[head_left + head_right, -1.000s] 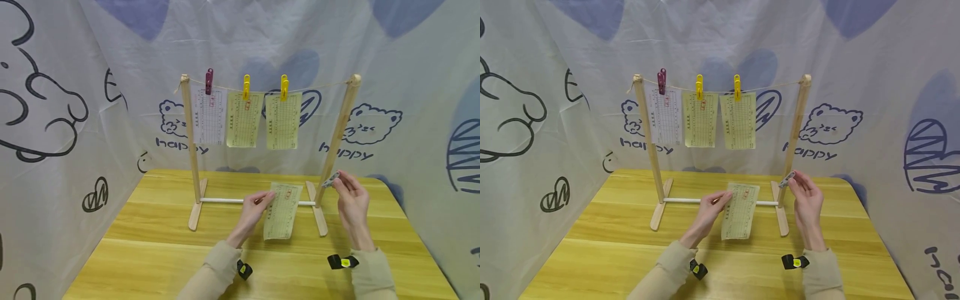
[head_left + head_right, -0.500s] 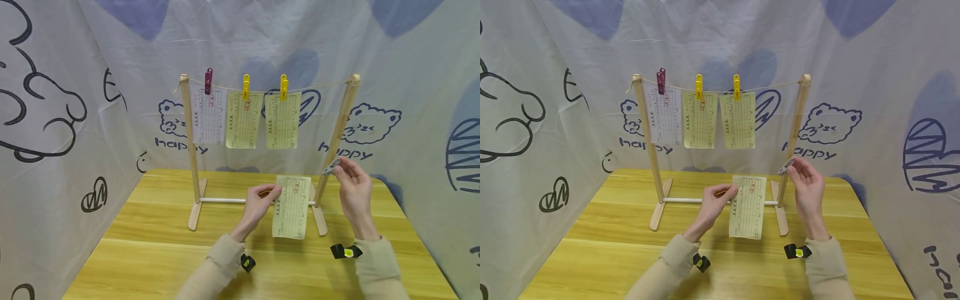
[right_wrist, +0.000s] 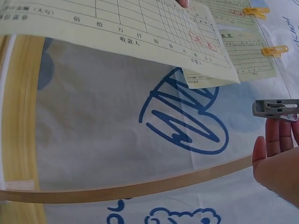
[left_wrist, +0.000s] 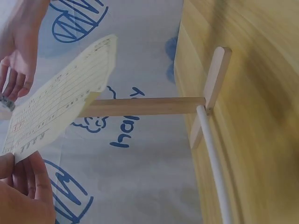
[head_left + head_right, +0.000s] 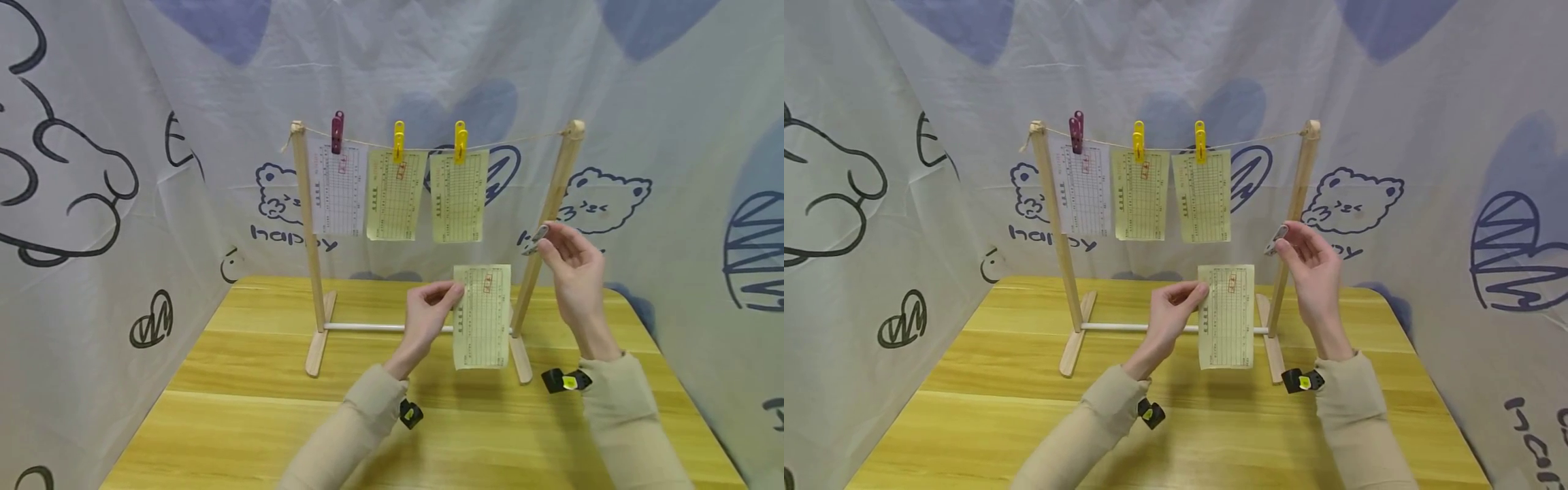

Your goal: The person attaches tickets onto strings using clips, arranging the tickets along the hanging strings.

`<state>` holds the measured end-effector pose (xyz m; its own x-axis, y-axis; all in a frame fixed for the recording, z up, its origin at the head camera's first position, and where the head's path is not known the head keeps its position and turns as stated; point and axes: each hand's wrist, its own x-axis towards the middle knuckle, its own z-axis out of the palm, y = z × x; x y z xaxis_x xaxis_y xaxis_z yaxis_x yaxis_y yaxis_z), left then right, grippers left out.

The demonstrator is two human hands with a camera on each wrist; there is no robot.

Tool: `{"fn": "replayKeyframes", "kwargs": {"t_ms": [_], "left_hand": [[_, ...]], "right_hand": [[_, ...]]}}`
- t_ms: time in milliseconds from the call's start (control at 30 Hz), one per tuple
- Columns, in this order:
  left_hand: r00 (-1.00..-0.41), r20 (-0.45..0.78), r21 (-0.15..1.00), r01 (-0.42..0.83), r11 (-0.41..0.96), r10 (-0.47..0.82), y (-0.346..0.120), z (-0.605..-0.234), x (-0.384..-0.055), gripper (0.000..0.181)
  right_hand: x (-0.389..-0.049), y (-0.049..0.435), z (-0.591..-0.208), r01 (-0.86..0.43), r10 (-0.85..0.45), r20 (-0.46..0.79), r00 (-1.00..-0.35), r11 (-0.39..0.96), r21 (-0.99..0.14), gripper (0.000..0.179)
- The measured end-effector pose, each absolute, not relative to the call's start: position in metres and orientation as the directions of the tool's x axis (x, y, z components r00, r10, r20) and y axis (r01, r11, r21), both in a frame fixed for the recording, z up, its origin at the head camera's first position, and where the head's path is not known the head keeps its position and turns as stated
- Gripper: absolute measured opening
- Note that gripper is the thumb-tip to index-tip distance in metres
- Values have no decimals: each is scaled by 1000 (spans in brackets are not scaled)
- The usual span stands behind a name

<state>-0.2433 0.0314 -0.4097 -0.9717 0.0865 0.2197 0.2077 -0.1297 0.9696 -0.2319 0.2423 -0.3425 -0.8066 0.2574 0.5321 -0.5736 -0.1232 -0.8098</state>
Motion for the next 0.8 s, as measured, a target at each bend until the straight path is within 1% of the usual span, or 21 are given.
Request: {"fn": "replayKeyframes", "kwargs": {"t_ms": [233,400,533,800], "left_hand": [[-967,250,958,239,-157,50,36,-396,-251,23],[-964,265,953,258,-159,26,39,-385,-256,23],[-964,264,950,257,-177,20,42,-376,-258,23],[-958,287,945,284,-163,-6,49,-359,-266,22]], "right_hand": [[-243,244,-322,-602,227,598,-768,59,-796,28],[-248,243,-309,-632,188,655,-731,174,-755,28],[-254,242,-299,-668,162,699,-696,210,-714,27],[-263,241,-276,-708,137,753,-644,265,-654,24]]}}
